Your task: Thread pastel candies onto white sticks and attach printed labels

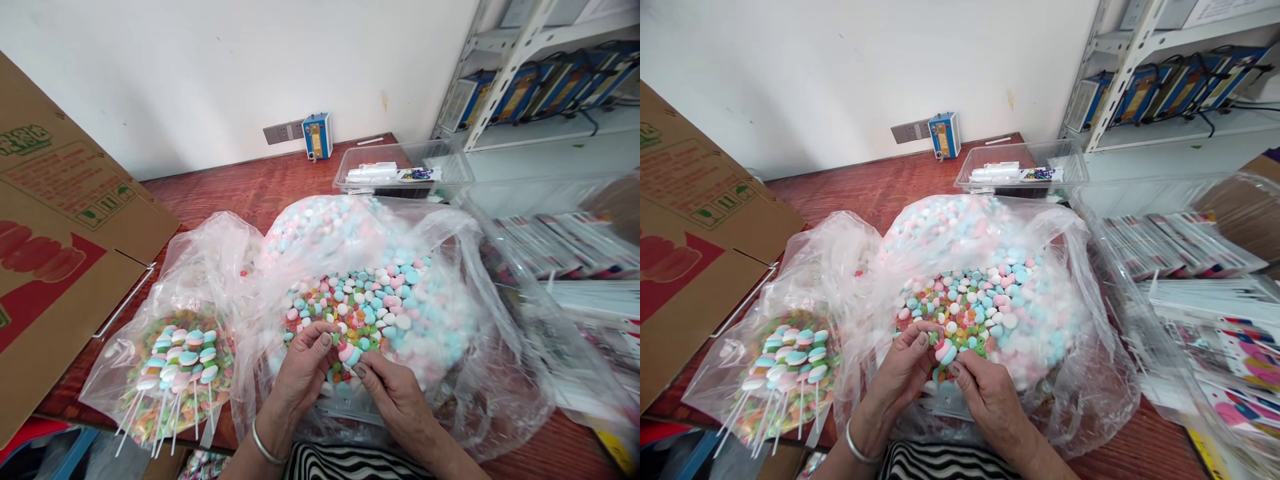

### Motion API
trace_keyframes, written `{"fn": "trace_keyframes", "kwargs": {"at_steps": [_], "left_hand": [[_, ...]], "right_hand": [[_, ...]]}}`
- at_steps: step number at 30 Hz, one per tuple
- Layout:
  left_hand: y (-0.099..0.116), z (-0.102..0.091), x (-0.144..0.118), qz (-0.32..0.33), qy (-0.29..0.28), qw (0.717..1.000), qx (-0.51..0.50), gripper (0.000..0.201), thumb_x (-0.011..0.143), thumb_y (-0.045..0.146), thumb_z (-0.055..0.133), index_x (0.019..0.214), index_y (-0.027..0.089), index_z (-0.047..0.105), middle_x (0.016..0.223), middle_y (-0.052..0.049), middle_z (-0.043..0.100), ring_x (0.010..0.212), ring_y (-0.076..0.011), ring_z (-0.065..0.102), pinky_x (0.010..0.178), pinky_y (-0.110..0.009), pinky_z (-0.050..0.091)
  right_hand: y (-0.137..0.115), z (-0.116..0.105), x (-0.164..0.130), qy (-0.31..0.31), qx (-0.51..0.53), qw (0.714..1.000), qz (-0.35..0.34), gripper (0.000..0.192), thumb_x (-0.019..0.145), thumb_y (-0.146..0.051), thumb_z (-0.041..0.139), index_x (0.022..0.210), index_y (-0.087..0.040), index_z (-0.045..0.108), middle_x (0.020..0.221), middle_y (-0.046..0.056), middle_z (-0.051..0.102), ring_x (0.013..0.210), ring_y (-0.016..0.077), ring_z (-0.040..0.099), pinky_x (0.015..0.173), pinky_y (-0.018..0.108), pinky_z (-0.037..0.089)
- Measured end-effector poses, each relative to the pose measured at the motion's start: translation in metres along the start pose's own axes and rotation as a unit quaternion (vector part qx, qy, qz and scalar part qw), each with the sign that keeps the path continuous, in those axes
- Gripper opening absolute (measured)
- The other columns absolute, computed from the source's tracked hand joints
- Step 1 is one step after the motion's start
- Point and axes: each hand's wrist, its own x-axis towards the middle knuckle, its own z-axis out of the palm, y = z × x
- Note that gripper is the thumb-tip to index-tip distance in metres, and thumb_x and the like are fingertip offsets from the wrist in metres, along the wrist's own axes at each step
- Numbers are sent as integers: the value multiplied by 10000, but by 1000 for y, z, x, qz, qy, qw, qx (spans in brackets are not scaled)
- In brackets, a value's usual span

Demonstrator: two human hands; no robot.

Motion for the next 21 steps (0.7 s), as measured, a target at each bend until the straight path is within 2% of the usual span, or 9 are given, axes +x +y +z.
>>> {"fn": "trace_keyframes", "kwargs": {"at_steps": [4,10,18,21], "left_hand": [[-3,5,-1,-17,8,999,-51,242,671,269,849,829,141,717,820,-23,657,748,-110,591,728,-233,494],[-9,4,1,-29,-13,996,-88,164,724,196,803,836,125,706,795,-19,647,729,-103,595,714,-227,502],[-12,3,-1,-76,25,991,-110,220,686,178,813,874,172,698,824,-13,665,708,-123,607,651,-246,511],[-11,5,-2,-86,38,991,-99,235,676,191,818,870,174,687,849,-14,667,740,-126,614,698,-259,518]], "right_hand": [[0,0,0,25,17,999,-18,271,1003,-281,397,760,-216,497,655,-52,446,579,117,431,552,214,346],[-5,0,1,37,45,998,-25,251,1002,-258,407,772,-219,499,642,-63,429,559,107,413,531,205,330],[-4,2,1,16,71,997,-20,256,1006,-266,397,777,-216,499,670,-56,443,590,110,425,547,211,329],[-3,2,1,13,74,997,-16,265,1005,-276,402,759,-218,481,654,-62,413,569,107,400,531,214,312]]}}
